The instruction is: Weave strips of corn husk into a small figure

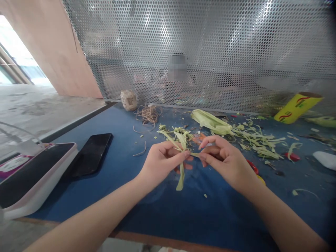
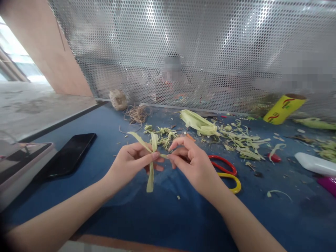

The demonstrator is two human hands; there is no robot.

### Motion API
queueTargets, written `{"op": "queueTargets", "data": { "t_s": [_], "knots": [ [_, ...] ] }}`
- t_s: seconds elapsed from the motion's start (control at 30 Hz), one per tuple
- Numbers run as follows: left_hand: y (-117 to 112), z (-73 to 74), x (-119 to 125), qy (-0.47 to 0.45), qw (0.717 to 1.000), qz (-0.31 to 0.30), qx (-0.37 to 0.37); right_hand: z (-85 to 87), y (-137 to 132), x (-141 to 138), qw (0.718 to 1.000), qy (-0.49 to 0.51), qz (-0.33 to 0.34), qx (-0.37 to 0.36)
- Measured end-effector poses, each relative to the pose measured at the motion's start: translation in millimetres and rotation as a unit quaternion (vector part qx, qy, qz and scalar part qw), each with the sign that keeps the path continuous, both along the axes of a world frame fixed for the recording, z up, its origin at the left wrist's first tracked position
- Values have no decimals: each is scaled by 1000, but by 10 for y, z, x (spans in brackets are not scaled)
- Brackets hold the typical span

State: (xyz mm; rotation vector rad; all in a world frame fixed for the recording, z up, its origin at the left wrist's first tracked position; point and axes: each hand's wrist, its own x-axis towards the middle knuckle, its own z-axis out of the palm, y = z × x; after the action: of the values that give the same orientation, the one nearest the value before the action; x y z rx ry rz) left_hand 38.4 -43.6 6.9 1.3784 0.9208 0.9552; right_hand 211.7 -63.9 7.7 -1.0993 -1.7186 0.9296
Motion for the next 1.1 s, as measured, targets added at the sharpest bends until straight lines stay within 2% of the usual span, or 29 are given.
{"op": "queueTargets", "data": {
  "t_s": [0.2,0.3,0.37,0.43,0.53,0.63,0.73,0.9,1.1],
  "knots": [
    [4,36,-8,-19,999,7,-29,-5,42,52,999,-47,-4,23],
    [17,11,-12,-43,997,19,-60,-46,77,71,991,-104,-55,64],
    [21,-10,-3,-67,994,17,-90,-75,91,70,968,-162,-119,147],
    [19,-24,14,-94,989,8,-116,-97,84,50,923,-234,-165,258],
    [12,-28,32,-125,984,1,-130,-125,33,-3,849,-343,-144,376],
    [11,-28,31,-136,982,-6,-131,-158,-20,-43,798,-389,-125,443],
    [14,-38,25,-141,980,-16,-139,-167,-43,-44,775,-397,-121,477],
    [10,-62,26,-158,976,-32,-150,-122,-59,-21,737,-452,-74,498],
    [23,-79,15,-161,971,-46,-171,-118,-44,6,739,-438,-56,509]
  ]
}}
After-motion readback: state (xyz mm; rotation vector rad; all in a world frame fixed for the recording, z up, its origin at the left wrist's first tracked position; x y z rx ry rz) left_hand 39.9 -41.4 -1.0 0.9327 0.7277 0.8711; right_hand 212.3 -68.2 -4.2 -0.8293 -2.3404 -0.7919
